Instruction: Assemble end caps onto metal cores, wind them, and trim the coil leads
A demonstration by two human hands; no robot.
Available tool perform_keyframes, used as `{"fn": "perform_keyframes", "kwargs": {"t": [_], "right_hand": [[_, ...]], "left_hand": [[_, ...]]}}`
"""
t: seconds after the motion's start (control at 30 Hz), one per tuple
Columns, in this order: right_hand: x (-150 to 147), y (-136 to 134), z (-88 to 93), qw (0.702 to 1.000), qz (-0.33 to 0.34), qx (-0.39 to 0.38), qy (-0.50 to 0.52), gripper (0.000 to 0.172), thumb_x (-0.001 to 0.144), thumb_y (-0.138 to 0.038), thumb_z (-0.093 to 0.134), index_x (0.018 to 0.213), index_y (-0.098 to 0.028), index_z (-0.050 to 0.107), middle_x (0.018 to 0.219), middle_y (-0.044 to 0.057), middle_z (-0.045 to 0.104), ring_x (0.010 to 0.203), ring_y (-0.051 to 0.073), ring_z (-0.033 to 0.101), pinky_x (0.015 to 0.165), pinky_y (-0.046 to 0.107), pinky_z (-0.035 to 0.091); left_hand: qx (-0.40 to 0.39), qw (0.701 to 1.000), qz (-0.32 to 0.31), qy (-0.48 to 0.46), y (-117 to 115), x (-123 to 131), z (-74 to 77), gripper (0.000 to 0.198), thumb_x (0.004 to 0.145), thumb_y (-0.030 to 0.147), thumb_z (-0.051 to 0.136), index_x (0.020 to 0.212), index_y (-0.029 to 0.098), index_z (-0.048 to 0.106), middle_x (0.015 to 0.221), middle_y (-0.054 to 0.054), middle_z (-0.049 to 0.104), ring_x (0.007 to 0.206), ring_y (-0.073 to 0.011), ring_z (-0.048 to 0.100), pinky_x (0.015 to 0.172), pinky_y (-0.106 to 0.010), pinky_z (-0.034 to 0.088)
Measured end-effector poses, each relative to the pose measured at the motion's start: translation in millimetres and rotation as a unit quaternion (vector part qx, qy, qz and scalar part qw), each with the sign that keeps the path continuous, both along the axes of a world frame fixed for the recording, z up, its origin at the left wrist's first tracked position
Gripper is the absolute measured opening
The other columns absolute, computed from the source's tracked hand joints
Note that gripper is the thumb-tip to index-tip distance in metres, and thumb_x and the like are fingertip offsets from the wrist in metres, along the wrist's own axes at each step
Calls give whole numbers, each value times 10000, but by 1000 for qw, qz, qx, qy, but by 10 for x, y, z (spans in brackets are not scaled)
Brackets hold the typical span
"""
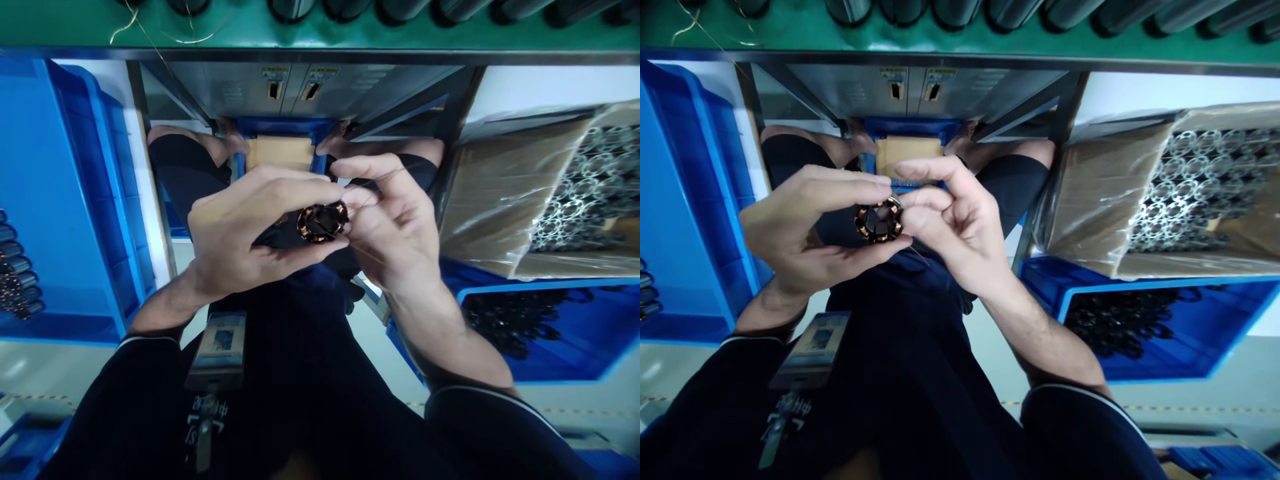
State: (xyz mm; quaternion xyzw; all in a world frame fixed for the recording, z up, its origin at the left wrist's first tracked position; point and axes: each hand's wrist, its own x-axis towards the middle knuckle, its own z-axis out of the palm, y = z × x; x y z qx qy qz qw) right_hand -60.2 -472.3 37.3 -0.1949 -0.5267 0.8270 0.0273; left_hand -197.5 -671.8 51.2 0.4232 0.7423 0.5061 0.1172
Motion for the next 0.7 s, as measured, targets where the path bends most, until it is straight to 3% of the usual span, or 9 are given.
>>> {"fn": "perform_keyframes", "kwargs": {"t": [0.07,0.13,0.2,0.3,0.4,0.5,0.63,0.7], "right_hand": [[26,0,3,998,-27,44,29,411,1101,-652,947,1478,-490,915,1268,-3,932,1075,286,919,940,443,812],[60,-13,11,979,-67,181,72,482,1019,-686,1006,1463,-514,931,1312,31,911,1117,330,893,992,516,805],[97,-18,30,936,-84,329,94,397,995,-659,1030,1350,-493,966,1228,61,908,1103,365,877,1026,591,788],[145,31,68,899,-94,421,71,197,1079,-620,965,1143,-435,993,1051,78,905,1011,384,876,1050,670,775],[152,128,98,892,-96,435,73,140,1069,-545,1009,1168,-446,1010,1027,58,917,988,374,869,1080,666,779],[97,157,109,887,-98,435,118,222,1029,-404,1070,1228,-485,1019,1021,5,929,995,331,860,1088,597,767],[0,-7,96,945,-148,285,67,108,1105,-449,1006,1201,-499,1013,1017,-24,906,883,241,826,866,440,758],[-28,-119,75,972,-117,204,25,206,1092,-572,1002,1292,-520,992,1115,-23,924,958,259,874,930,455,795]], "left_hand": [[-8,1000,-25,-14,-61,-60,-26,490,1101,573,954,1559,451,827,1391,23,958,1252,-295,948,1077,-521,792],[-25,999,-41,0,-105,-96,-33,628,1048,607,993,1624,438,809,1391,6,961,1222,-311,949,1013,-523,774],[-29,999,-12,8,-105,-82,-22,564,1077,621,964,1576,393,836,1386,-8,965,1179,-293,945,999,-504,747],[-23,999,40,25,-29,0,-11,441,1175,636,868,1494,333,842,1354,-23,959,1184,-272,925,1068,-486,719],[19,997,38,68,80,65,-37,420,1244,632,787,1532,329,751,1383,-10,917,1263,-258,889,1115,-446,707],[57,996,31,54,183,86,-50,285,1261,513,744,1461,319,683,1374,-25,850,1336,-264,812,1196,-469,680],[65,994,43,75,279,91,-1,179,1254,445,702,1373,323,647,1305,-40,814,1319,-276,762,1208,-508,672],[44,989,68,123,290,81,23,215,1277,523,671,1299,310,660,1280,-57,828,1243,-283,779,1149,-516,689]]}}
